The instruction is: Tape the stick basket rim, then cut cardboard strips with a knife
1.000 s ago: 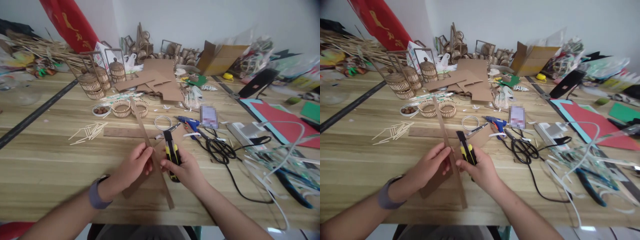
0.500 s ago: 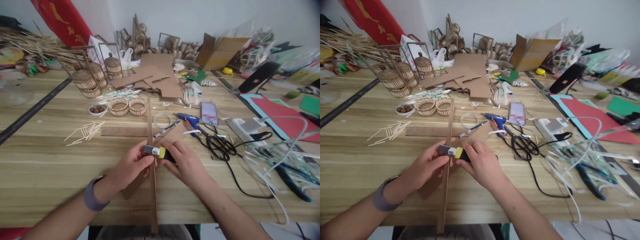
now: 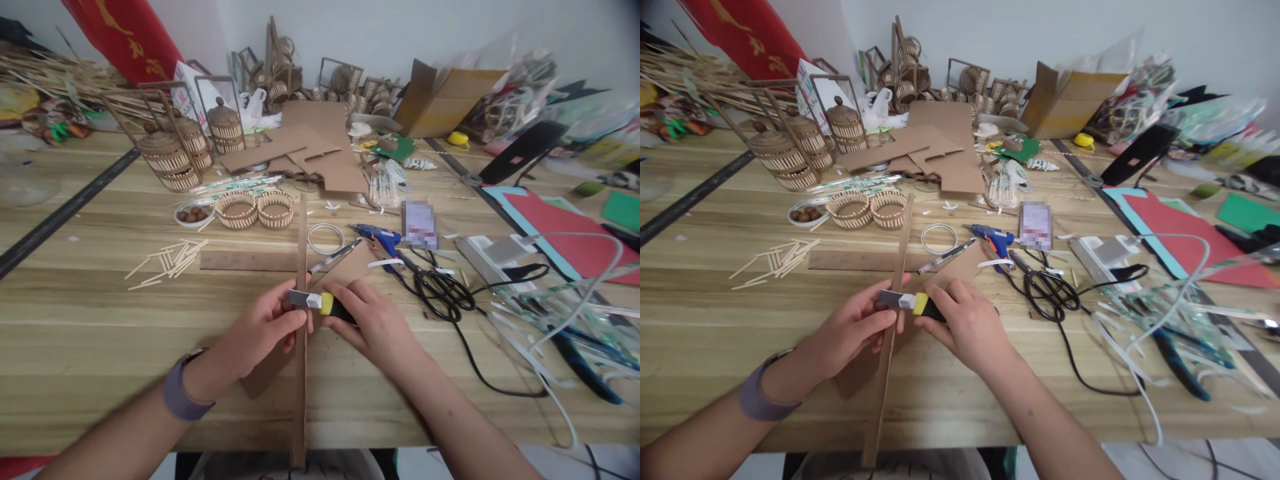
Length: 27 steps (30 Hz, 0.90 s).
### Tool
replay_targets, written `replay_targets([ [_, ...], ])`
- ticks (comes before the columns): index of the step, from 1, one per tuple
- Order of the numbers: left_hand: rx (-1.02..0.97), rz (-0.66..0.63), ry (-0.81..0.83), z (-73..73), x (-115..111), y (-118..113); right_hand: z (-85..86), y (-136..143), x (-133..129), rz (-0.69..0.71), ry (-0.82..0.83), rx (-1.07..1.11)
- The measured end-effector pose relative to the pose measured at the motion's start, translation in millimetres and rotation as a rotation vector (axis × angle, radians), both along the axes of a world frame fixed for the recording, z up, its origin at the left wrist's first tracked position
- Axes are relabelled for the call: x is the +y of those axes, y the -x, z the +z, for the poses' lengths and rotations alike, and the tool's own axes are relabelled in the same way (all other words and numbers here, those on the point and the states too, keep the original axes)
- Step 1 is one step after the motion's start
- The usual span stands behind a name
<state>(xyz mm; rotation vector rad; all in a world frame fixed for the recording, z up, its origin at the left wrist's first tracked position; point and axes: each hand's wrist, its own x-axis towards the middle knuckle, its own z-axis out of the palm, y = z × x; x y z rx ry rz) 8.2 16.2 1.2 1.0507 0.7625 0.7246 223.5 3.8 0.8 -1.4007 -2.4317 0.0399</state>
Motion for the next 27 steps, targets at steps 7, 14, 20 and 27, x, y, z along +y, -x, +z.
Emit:
replay_targets([
  [7,-0.011,-0.02,-0.003,1.2,3.0,2.5,-3.1,-2.7,2.5,-0.001,-0.03,-0.001],
  [14,-0.022,-0.049,0.047,5.4,4.7,3.3,-5.2,-5.9,3.1,-0.012,-0.016,-0.006],
  [20,-0.077,-0.085,0.109,8.7,5.2,4.3,-3.5,-7.5,5.0,-0.043,-0.012,0.009],
  [27,-0.074,-0.169,0.058,5.9,0.9,4.1,3.6,-18.2,11.9,-0.195,0.003,0.112],
])
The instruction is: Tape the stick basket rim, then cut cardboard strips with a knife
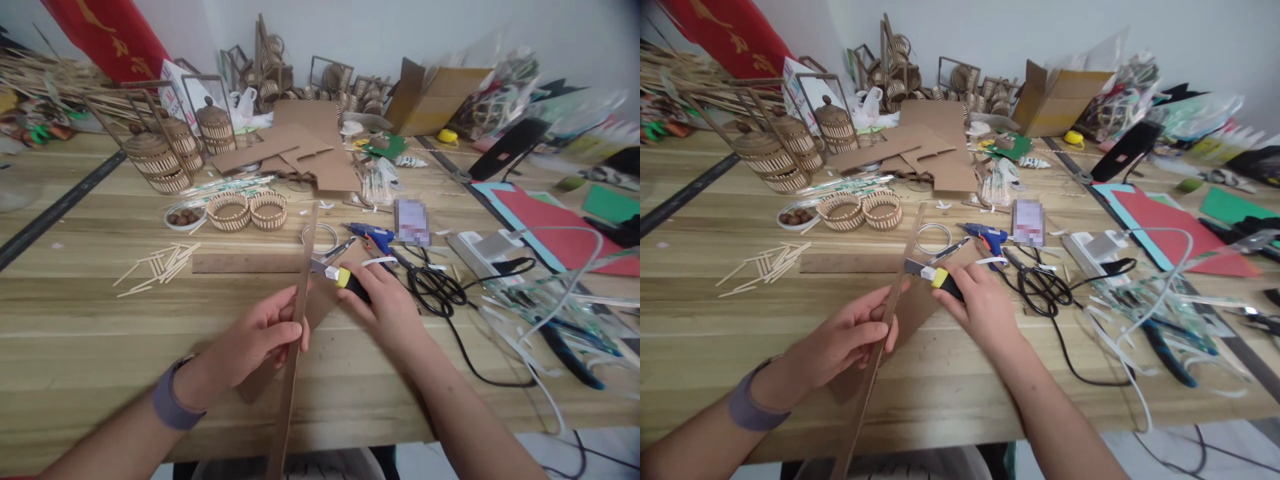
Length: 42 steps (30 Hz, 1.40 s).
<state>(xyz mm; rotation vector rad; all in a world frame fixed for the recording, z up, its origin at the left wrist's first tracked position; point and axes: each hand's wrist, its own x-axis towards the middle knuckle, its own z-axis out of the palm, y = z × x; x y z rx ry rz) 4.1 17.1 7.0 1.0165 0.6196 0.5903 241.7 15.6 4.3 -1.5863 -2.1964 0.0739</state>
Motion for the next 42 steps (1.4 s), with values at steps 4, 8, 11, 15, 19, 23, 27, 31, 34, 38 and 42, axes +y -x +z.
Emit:
replay_targets([
  [4,0.04,0.043,-0.036,-1.0,0.7,-2.0,-1.1,7.1,-5.7,0.15,0.013,0.002],
  [8,0.071,0.091,-0.038,-2.0,1.2,-2.8,-1.7,14.6,-10.5,0.214,0.045,-0.036],
  [11,0.107,0.124,-0.04,-2.3,0.5,-3.0,-0.4,16.1,-11.1,0.224,0.021,-0.039],
  [15,0.136,0.138,-0.037,-3.6,-0.5,-2.8,-0.4,15.0,-10.5,0.225,0.013,-0.05],
  [19,0.112,0.107,-0.05,-5.4,0.0,-1.6,-2.8,12.8,-9.3,0.202,-0.012,-0.078],
  [23,0.067,0.078,-0.039,-4.5,1.2,-1.4,-3.8,10.7,-7.6,0.19,-0.026,-0.086],
  [27,0.048,0.076,-0.024,-3.4,2.1,-2.0,-3.7,9.2,-6.0,0.19,-0.026,-0.087],
  [31,0.036,0.06,-0.016,-3.6,3.0,-1.4,-4.9,7.7,-5.1,0.16,-0.037,-0.102],
  [34,0.029,0.06,0.002,-2.6,3.3,-0.6,-5.9,6.7,-4.4,0.16,-0.032,-0.1],
  [38,-0.008,0.034,0.047,-1.0,1.9,-0.4,-3.9,1.2,-0.2,0.091,0.01,-0.058],
  [42,-0.015,0.014,0.045,-2.8,-0.4,-0.4,-0.2,-5.5,4.4,-0.005,0.012,0.026],
])
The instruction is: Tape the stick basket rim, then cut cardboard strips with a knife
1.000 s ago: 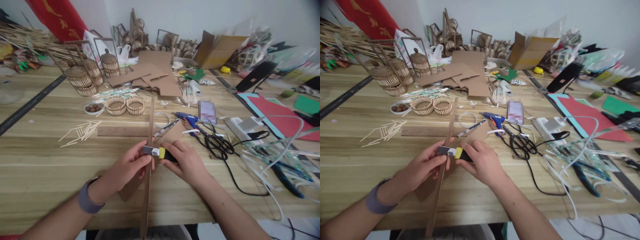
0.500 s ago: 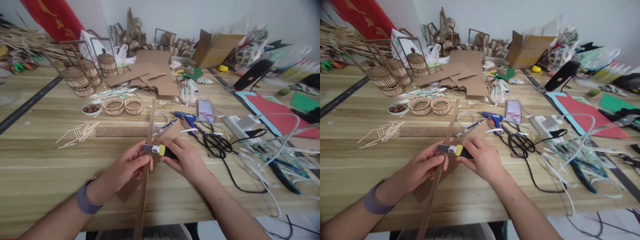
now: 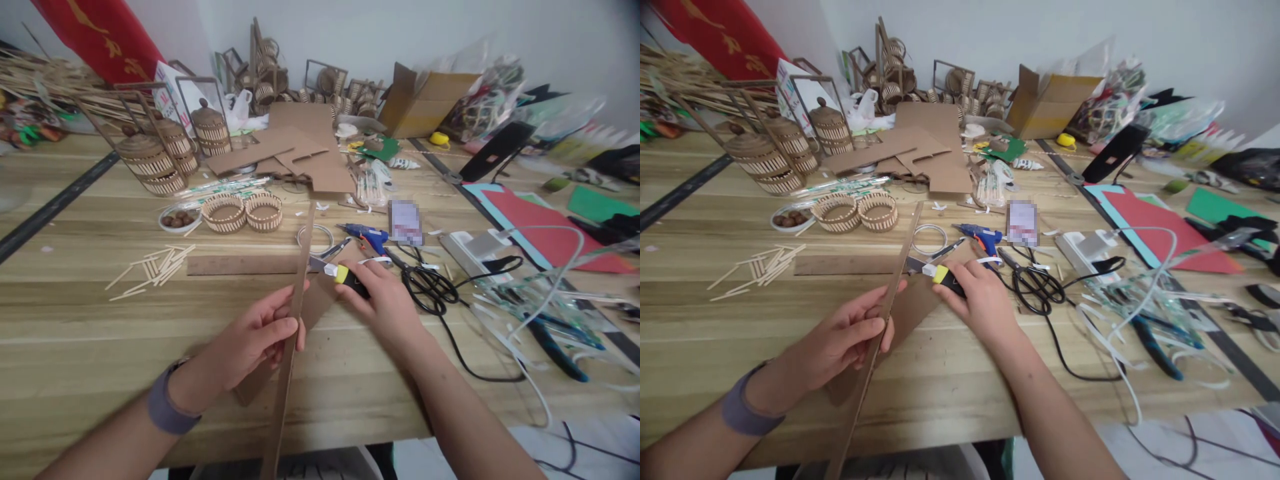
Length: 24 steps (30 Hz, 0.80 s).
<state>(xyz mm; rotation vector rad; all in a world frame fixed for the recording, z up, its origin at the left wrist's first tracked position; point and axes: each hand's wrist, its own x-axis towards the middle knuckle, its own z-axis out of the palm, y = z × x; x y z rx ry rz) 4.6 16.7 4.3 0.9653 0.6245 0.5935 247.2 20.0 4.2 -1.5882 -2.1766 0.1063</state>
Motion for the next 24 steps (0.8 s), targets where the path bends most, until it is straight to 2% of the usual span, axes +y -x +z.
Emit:
replay_targets([
  [3,0.023,0.005,-0.03,-1.5,-0.2,-0.3,0.4,2.2,-2.1,0.04,-0.015,0.023],
  [6,0.056,0.009,-0.071,-2.7,0.0,-0.7,-1.0,9.4,-7.4,0.143,-0.027,0.014],
  [10,0.097,0.026,-0.105,-5.5,-0.8,-0.9,-3.0,16.2,-11.7,0.222,0.012,-0.04],
  [17,0.117,0.008,-0.102,-5.5,-1.0,-0.6,-4.9,14.5,-9.3,0.179,0.022,-0.063],
  [22,0.066,-0.032,-0.072,-2.9,-2.4,0.2,-1.9,5.4,-3.6,0.065,0.007,-0.005],
  [24,0.065,-0.029,-0.078,-3.3,-2.3,0.2,-1.2,4.0,-3.1,0.061,0.001,0.014],
])
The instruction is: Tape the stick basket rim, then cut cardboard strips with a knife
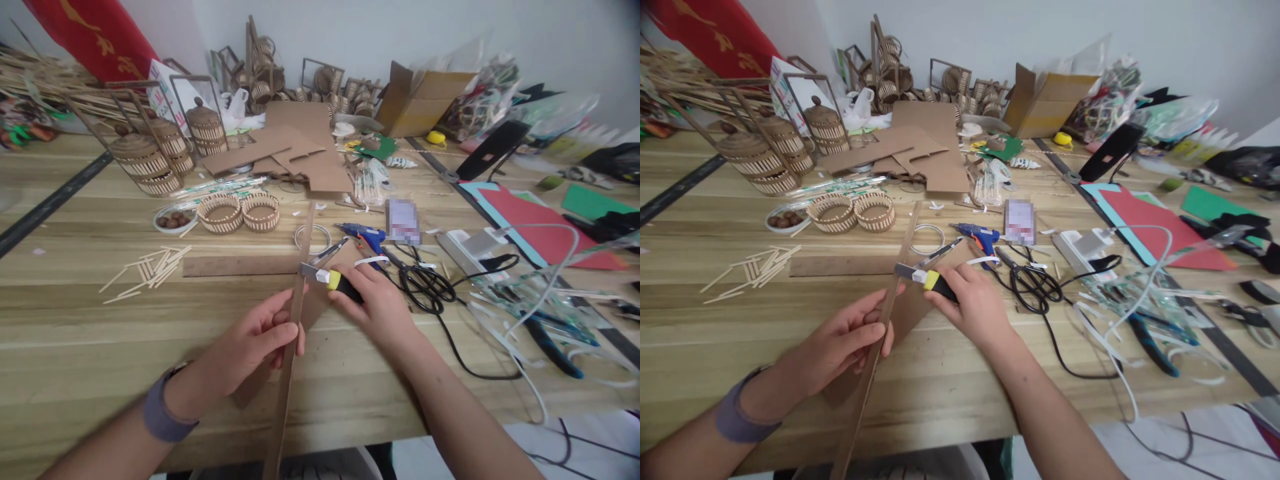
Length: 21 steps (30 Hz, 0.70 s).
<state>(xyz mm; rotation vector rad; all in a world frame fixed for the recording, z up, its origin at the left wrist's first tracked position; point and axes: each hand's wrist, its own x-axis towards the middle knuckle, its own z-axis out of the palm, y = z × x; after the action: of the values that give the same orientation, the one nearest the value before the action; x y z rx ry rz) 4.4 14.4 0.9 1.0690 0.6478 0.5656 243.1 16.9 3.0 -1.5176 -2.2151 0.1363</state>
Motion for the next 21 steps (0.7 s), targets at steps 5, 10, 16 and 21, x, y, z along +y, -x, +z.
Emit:
replay_targets([
  [5,0.052,0.05,-0.045,-2.6,1.6,-1.3,-2.3,8.2,-5.1,0.148,0.006,-0.011],
  [10,0.073,0.058,-0.062,-3.6,1.4,-1.4,-4.3,11.9,-6.5,0.164,0.003,-0.037],
  [16,0.012,0.024,0.003,-1.0,3.3,-0.1,-7.0,5.6,-2.5,0.133,-0.055,-0.057],
  [21,-0.03,0.017,0.034,1.3,1.8,0.2,-6.1,-0.4,1.3,0.077,-0.032,-0.029],
])
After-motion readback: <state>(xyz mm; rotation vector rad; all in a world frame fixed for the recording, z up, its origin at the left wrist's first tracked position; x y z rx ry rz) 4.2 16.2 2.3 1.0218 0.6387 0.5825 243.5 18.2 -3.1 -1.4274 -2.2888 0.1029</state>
